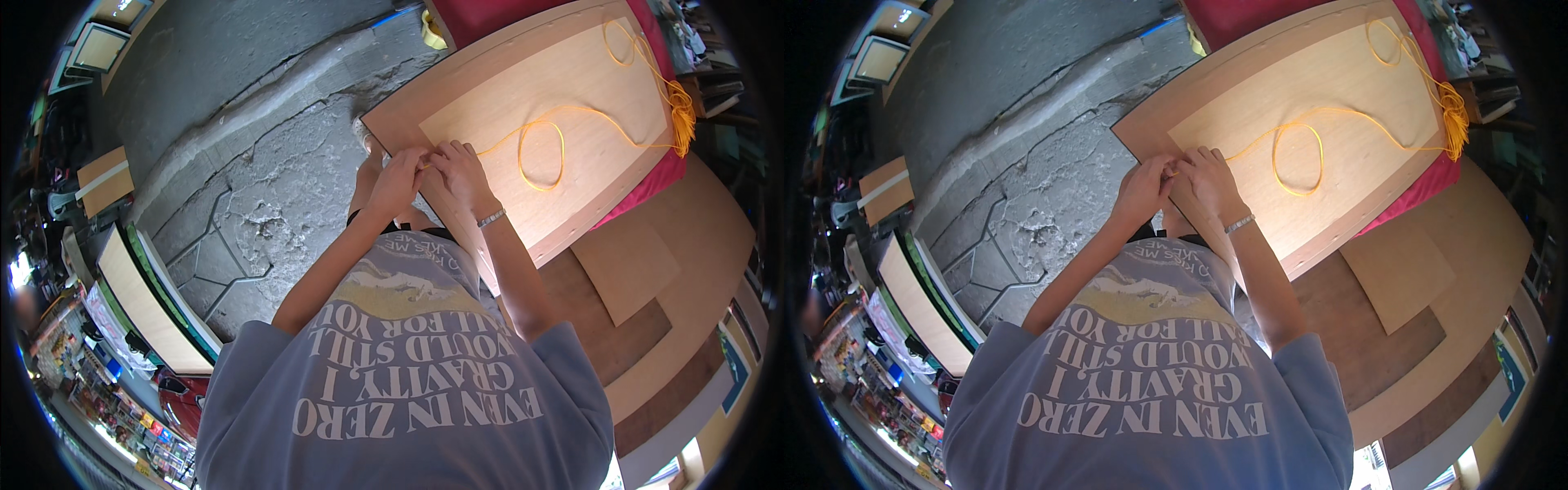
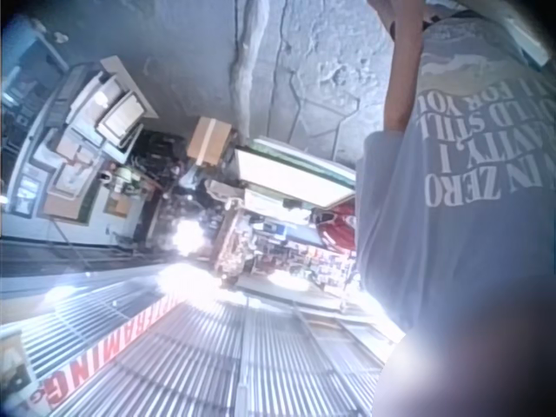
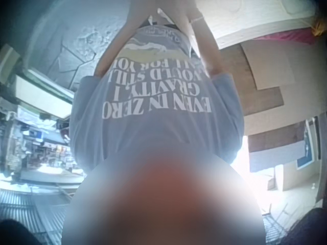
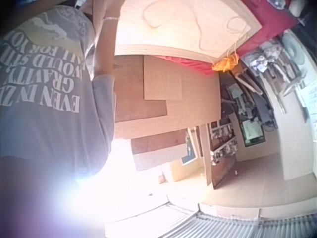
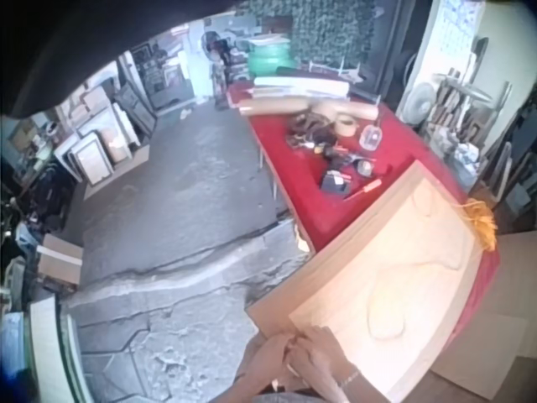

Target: The person flips a framed panel, staples a wooden board to its frame, then drills screws into a separate wooden board and threads an orange cord through the screw holes.

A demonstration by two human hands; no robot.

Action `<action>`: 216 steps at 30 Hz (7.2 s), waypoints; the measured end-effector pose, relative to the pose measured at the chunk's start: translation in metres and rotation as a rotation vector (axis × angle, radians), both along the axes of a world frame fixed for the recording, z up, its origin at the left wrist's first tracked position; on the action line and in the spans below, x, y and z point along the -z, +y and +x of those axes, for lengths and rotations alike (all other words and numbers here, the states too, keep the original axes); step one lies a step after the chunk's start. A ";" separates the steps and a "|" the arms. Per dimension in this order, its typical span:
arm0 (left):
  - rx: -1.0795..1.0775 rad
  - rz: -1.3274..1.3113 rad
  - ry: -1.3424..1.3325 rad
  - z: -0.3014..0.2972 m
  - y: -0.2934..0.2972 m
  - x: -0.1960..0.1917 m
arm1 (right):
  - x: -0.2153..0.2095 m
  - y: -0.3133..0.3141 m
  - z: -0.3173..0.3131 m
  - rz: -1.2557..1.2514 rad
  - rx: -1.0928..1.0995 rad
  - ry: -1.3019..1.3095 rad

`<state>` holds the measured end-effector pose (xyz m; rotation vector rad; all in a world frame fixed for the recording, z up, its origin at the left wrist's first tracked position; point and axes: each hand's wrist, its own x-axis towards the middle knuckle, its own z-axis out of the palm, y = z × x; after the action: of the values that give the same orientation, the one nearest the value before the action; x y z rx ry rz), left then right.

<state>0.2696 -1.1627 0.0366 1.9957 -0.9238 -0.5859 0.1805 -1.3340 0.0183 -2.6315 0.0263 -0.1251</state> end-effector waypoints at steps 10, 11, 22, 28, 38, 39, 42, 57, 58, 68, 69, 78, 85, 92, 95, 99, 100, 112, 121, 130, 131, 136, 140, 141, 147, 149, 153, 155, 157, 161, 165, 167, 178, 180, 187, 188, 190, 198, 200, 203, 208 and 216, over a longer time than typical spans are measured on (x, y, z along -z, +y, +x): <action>-0.155 -0.079 0.088 -0.004 0.010 0.016 | -0.008 0.016 0.007 0.345 0.063 -0.029; -0.168 -0.112 0.076 -0.005 0.011 0.015 | -0.010 0.019 0.006 0.345 0.060 -0.023; -0.340 -0.074 0.232 -0.015 0.004 0.023 | -0.007 0.024 0.009 0.957 0.437 0.155; -0.297 0.004 0.247 -0.005 0.004 0.023 | -0.012 0.017 -0.010 0.018 0.070 0.095; -0.242 0.142 0.299 0.002 -0.007 0.008 | 0.004 0.008 -0.010 0.204 0.055 0.018; -0.233 0.139 0.336 0.004 -0.008 0.009 | 0.003 0.008 -0.010 0.224 0.065 -0.007; -0.152 0.255 0.303 0.013 -0.008 0.014 | 0.003 0.011 -0.007 0.245 0.106 -0.045; -0.188 0.246 0.381 0.020 -0.003 0.035 | 0.010 0.019 0.005 0.680 0.269 0.073; -0.189 0.223 0.379 0.019 -0.004 0.031 | 0.009 0.018 0.003 0.601 0.268 0.089; -0.465 -0.062 0.482 -0.005 -0.008 0.025 | 0.004 0.019 -0.004 0.170 0.209 0.294; -0.509 -0.034 0.524 -0.008 -0.007 0.027 | 0.004 0.020 -0.005 0.200 0.218 0.255; -0.406 0.048 0.865 -0.006 0.014 0.023 | 0.003 0.015 -0.006 0.291 0.229 0.225; -0.423 0.048 0.537 -0.018 0.008 0.023 | 0.004 0.017 -0.004 0.309 0.243 0.212; -0.308 -0.013 -0.057 -0.019 0.000 0.014 | -0.019 0.025 -0.008 0.328 0.274 0.200; -0.170 -0.106 -0.096 -0.013 0.003 0.018 | -0.025 0.034 -0.012 0.315 0.335 0.136; -0.135 -0.048 0.130 -0.008 0.005 0.026 | -0.025 0.041 -0.011 0.525 0.462 0.177; -0.118 -0.087 0.039 -0.007 0.004 0.028 | -0.024 0.040 -0.010 0.573 0.476 0.161; -0.069 -0.012 0.001 -0.002 0.002 0.034 | -0.035 0.015 0.003 0.591 0.326 0.275; -0.138 -0.044 0.310 0.010 -0.002 0.022 | -0.023 0.017 0.005 0.338 0.278 -0.044; -0.084 -0.016 -0.155 0.014 0.008 0.031 | -0.023 0.024 0.005 0.415 0.388 -0.161; -0.088 -0.013 -0.136 0.015 0.008 0.030 | -0.020 0.026 0.004 0.450 0.447 -0.199; -0.176 0.012 0.304 0.026 0.006 0.026 | -0.011 0.028 -0.005 0.230 0.413 0.025; -0.155 0.014 0.407 0.036 0.003 0.023 | -0.013 0.017 -0.007 0.122 0.099 0.361; -0.135 0.035 0.422 0.037 0.002 0.023 | -0.015 0.017 -0.006 0.192 0.136 0.340; 0.055 0.120 0.277 0.047 -0.009 0.022 | -0.023 0.017 -0.006 0.116 0.037 0.102; 0.080 0.164 0.228 0.046 -0.013 0.023 | -0.022 0.011 -0.008 -0.071 0.021 0.187; 0.092 0.182 0.147 0.043 -0.017 0.028 | -0.015 -0.001 -0.007 -0.146 -0.159 -0.119; 0.093 0.206 0.196 0.040 -0.016 0.032 | -0.012 -0.010 -0.006 -0.076 -0.159 -0.253; 0.048 0.199 0.302 0.039 -0.013 0.036 | -0.008 -0.016 -0.004 -0.062 -0.175 -0.175; -0.024 0.148 0.549 0.037 -0.006 0.040 | 0.001 -0.019 -0.001 -0.051 -0.126 -0.182; -0.093 0.192 0.537 0.032 -0.006 0.039 | 0.007 -0.014 0.000 0.080 -0.045 -0.177; -0.115 0.144 0.585 0.029 -0.007 0.039 | 0.010 -0.013 0.001 0.183 0.014 -0.189; -0.149 0.124 0.604 0.023 -0.008 0.050 | 0.003 -0.019 0.011 0.061 -0.067 -0.079; -0.162 0.156 0.572 0.023 -0.009 0.051 | 0.000 -0.022 0.015 0.009 -0.108 0.048; -0.169 0.158 0.748 0.033 -0.012 0.040 | -0.002 -0.006 0.015 0.777 0.193 0.141; -0.184 0.127 0.791 0.034 -0.013 0.038 | -0.002 -0.002 0.013 0.921 0.284 0.185; -0.210 0.125 0.827 0.034 -0.014 0.034 | -0.003 0.002 0.011 0.733 0.276 0.192; -0.407 0.003 0.767 0.010 -0.018 0.021 | -0.004 -0.006 0.016 0.485 0.176 0.338; -0.440 -0.049 0.863 0.002 -0.015 0.020 | -0.002 -0.005 0.016 0.503 0.193 0.377; -0.434 -0.059 0.942 0.000 -0.010 0.021 | 0.000 -0.005 0.014 0.529 0.194 0.337; -0.258 -0.010 1.054 0.018 0.007 0.025 | 0.002 -0.005 0.011 0.540 0.195 0.306; -0.001 0.087 0.957 0.040 0.009 0.023 | 0.000 -0.003 0.011 0.530 0.198 0.255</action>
<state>0.3100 -1.1536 0.0141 1.4849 -0.2980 -1.4189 0.1917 -1.3375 0.0184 -2.0936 0.3570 0.1354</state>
